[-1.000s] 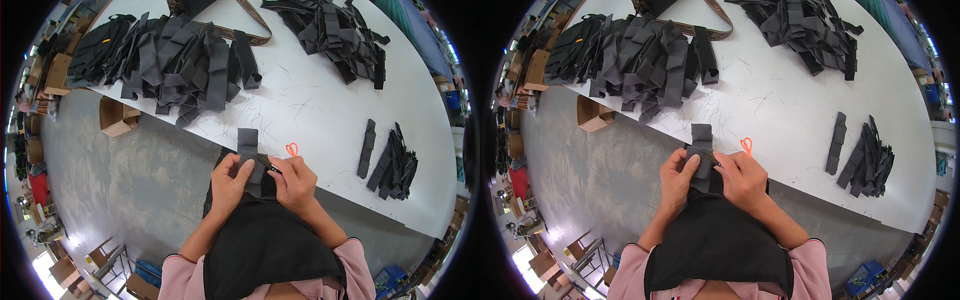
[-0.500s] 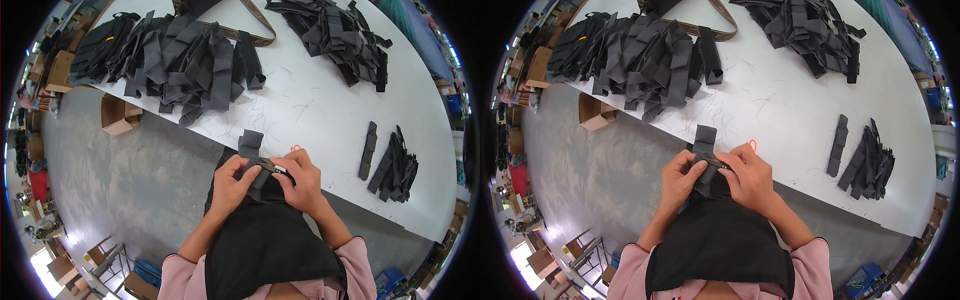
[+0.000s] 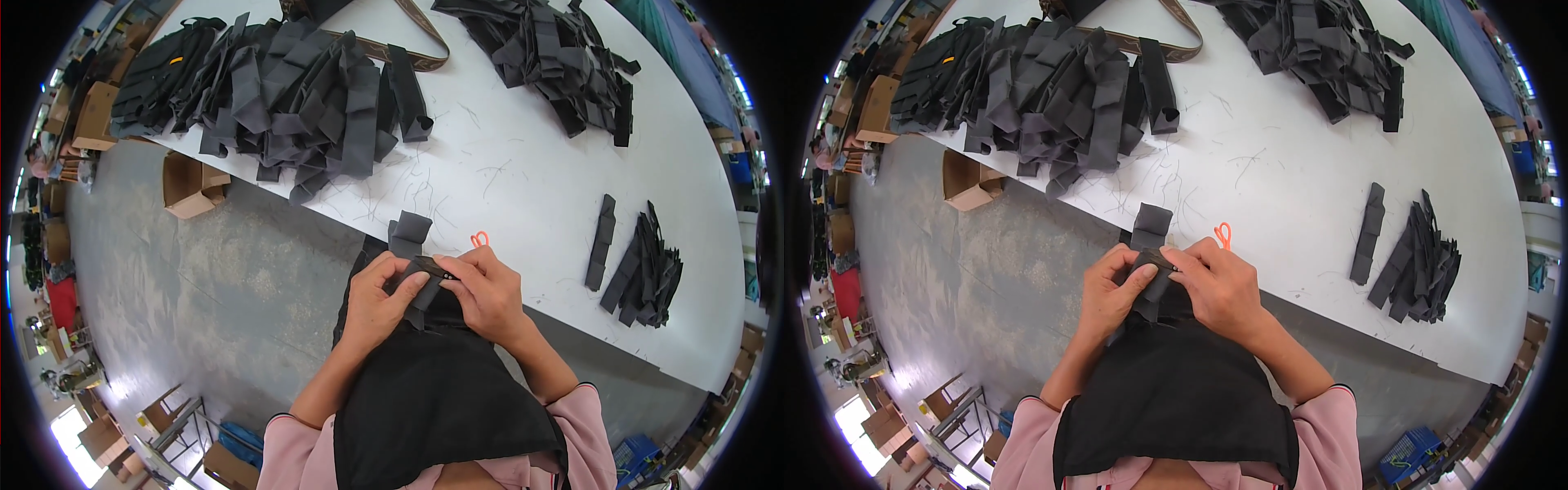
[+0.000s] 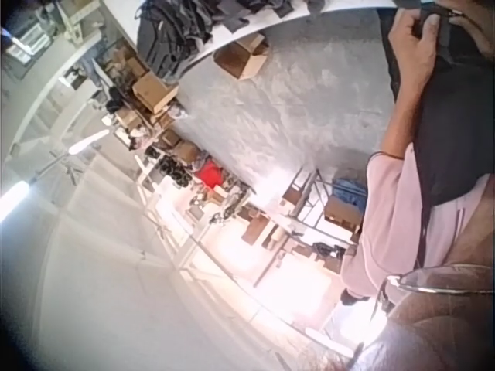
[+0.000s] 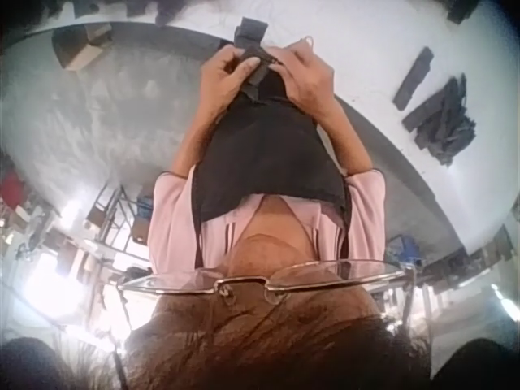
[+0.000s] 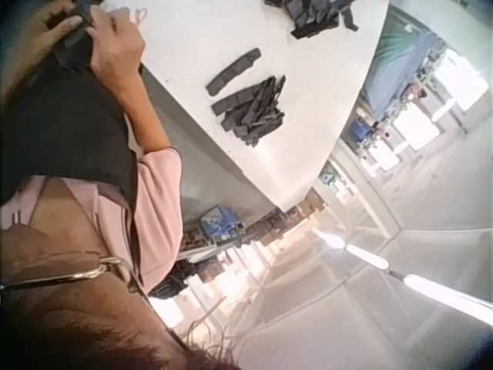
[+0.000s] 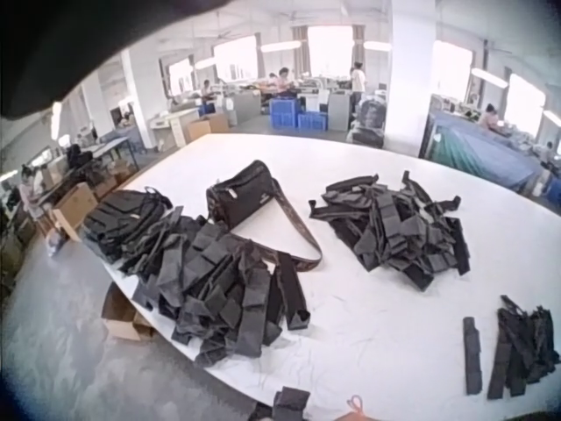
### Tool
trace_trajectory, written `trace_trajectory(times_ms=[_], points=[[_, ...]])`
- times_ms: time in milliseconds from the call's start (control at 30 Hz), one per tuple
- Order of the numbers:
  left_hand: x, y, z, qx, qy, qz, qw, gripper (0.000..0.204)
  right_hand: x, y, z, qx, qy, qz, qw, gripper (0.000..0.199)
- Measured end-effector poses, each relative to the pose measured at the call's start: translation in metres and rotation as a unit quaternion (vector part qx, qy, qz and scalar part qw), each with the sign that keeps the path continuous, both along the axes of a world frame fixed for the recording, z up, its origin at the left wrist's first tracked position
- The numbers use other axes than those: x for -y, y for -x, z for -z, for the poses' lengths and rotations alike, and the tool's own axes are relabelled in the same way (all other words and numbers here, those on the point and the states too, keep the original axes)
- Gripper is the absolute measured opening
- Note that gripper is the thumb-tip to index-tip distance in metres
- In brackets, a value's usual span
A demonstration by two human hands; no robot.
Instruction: The recorder uses scissors to trim excess threads and fabric from black components, likely straps for bags or sports equipment.
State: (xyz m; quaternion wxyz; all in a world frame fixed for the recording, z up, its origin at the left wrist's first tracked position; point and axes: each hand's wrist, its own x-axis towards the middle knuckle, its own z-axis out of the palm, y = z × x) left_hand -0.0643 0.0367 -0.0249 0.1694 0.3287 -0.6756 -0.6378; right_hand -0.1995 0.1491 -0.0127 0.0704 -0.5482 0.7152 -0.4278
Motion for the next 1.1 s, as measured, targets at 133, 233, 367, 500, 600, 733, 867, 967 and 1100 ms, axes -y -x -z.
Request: trace_trajectory(times_ms=[133,233,367,500,600,733,867,967,1100], points=[[0.001,-0.001,-0.002,0.001,0.013,0.010,1.000,0.015,-0.001,0.002,0.001,-0.029,-0.003,-0.014,0.999,0.032],[0.002,0.000,-0.005,0.025,-0.010,0.026,0.999,0.012,-0.002,0.002,0.002,-0.034,-0.001,-0.016,0.999,0.031],[-0.002,0.001,0.005,-0.015,-0.024,-0.023,0.999,0.017,-0.009,-0.005,0.005,0.099,0.010,0.037,0.994,0.030],[0.006,0.001,0.027,-0.043,-0.212,-0.091,0.972,0.032,-0.015,-0.009,0.000,0.231,0.005,0.074,0.970,0.039],[0.003,-0.003,0.018,0.003,-0.238,-0.075,0.968,0.036,-0.015,-0.007,0.000,0.229,-0.063,0.042,0.970,0.047],[0.000,0.000,0.012,0.011,-0.223,-0.061,0.973,0.037,0.005,-0.013,0.004,0.139,-0.028,0.006,0.990,0.046],[-0.010,-0.001,0.001,-0.067,-0.290,-0.035,0.954,0.034,0.018,-0.010,0.015,0.258,0.024,0.035,0.965,0.018],[-0.007,0.000,0.007,-0.056,-0.302,-0.009,0.951,0.030,0.025,-0.001,0.027,0.742,-0.087,0.077,0.660,0.010],[-0.001,0.001,0.024,0.021,-0.361,-0.095,0.927,0.024,0.013,-0.017,0.028,0.614,-0.054,0.146,0.774,0.016]])
